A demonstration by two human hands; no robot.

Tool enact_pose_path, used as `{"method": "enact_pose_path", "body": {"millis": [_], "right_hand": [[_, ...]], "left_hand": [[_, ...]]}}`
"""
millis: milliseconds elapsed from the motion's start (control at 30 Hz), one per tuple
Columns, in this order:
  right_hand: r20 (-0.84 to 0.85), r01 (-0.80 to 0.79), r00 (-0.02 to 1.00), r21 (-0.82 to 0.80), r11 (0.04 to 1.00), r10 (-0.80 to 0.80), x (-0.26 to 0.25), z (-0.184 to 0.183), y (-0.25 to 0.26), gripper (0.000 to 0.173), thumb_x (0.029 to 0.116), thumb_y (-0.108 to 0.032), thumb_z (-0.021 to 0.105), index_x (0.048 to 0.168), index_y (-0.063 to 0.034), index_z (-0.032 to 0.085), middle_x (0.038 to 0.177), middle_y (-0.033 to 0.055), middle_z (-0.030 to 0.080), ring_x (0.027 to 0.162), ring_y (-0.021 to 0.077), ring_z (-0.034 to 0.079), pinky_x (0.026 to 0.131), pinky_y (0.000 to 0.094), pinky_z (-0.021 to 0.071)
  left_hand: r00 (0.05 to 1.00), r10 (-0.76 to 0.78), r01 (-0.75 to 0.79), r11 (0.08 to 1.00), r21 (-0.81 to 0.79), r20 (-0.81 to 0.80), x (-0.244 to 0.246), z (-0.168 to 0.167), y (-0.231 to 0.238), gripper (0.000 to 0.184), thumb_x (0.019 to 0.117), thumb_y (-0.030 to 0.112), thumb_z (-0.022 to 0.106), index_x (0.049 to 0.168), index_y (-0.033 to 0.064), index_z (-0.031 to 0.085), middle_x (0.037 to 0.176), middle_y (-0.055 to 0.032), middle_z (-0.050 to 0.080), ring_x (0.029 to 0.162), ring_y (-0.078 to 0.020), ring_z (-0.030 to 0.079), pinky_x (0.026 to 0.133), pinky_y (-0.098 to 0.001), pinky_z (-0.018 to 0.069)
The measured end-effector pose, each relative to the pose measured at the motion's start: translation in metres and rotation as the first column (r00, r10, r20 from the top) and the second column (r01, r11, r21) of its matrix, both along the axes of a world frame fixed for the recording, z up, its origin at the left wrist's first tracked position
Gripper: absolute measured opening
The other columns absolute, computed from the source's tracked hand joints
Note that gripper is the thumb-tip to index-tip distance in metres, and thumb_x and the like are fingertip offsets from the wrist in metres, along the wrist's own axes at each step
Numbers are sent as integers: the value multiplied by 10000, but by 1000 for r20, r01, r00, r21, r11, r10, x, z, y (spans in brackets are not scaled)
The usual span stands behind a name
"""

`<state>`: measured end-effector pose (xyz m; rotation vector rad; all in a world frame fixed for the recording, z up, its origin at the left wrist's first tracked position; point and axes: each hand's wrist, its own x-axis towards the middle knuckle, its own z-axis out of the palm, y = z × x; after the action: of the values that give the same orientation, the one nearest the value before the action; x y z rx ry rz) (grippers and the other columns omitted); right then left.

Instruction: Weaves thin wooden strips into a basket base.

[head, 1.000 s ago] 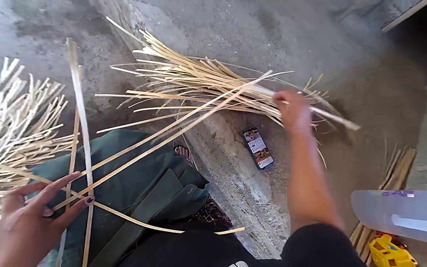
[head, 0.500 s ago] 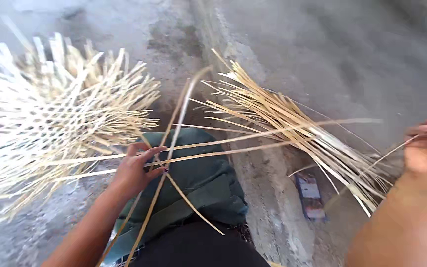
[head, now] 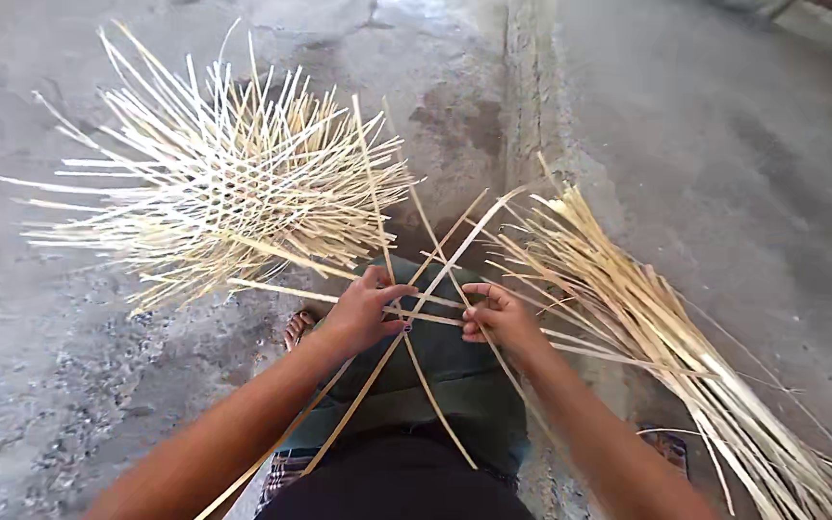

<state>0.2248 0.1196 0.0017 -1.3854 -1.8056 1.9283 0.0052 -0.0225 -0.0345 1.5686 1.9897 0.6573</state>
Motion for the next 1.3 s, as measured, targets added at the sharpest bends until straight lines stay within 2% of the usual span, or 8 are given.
{"method": "enact_pose_path", "body": {"millis": [100,200,333,600,767,967,1100,1300], "right_hand": [[99,-187,979,78,979,179,7,-4,-41,484,1009,-47,582,1481,-128,515,984,114,703,727,211,736,670,372,662],[72,-198,979,107,974,191,9,-20,-62,512,1015,-67,585,1510,-165,501,992,98,696,710,194,731,640,351,663],[55,-188,981,89,978,184,0,-25,-58,546,1028,-83,579,1545,-214,465,1014,101,700,711,191,729,647,345,662],[77,-367,929,73,927,362,-8,-27,-47,557,1034,-89,551,1556,-259,456,1001,76,672,693,167,713,642,329,653],[7,-285,958,58,957,285,-12,-25,-45,542,1010,-40,561,1523,-210,510,951,93,688,655,185,711,611,342,649],[3,-295,955,49,954,295,-11,-29,-45,546,1024,-50,536,1533,-244,499,967,91,682,681,184,717,634,347,654],[2,-299,954,41,953,300,-8,-33,-44,512,1047,-75,523,1532,-237,496,986,78,691,697,152,722,655,316,651],[5,-264,965,-19,964,264,-6,-31,-46,507,1060,-76,526,1520,-290,512,974,89,699,694,150,716,662,308,638]], "left_hand": [[1000,7,-6,1000,17,-9,-2,-4,0,513,852,362,835,1339,344,672,1386,-159,531,1137,-345,608,917,-543,549],[1000,-1,2,998,57,-11,-4,-9,0,536,828,337,862,1332,343,679,1372,-150,531,1122,-344,607,894,-537,560],[1000,-2,4,996,88,-25,-4,-10,-3,556,819,326,868,1340,338,675,1368,-139,530,1125,-332,600,899,-532,555],[995,96,-94,992,81,-15,1,-14,-24,554,843,409,832,1365,345,658,1352,-149,538,1132,-320,601,900,-503,560],[994,109,-108,991,74,-15,5,-14,-24,545,863,442,789,1384,375,645,1391,-171,544,1175,-340,588,969,-493,525],[997,76,-77,996,48,8,1,-10,-25,618,825,477,810,1406,392,617,1388,-146,529,1201,-281,573,971,-447,534],[999,45,-46,999,12,26,0,-9,-24,621,829,443,829,1409,367,620,1391,-160,522,1169,-296,590,933,-480,550],[1000,5,-5,1000,28,19,-4,-13,-24,647,819,396,854,1414,397,602,1380,-124,487,1146,-236,587,854,-426,584]]}}
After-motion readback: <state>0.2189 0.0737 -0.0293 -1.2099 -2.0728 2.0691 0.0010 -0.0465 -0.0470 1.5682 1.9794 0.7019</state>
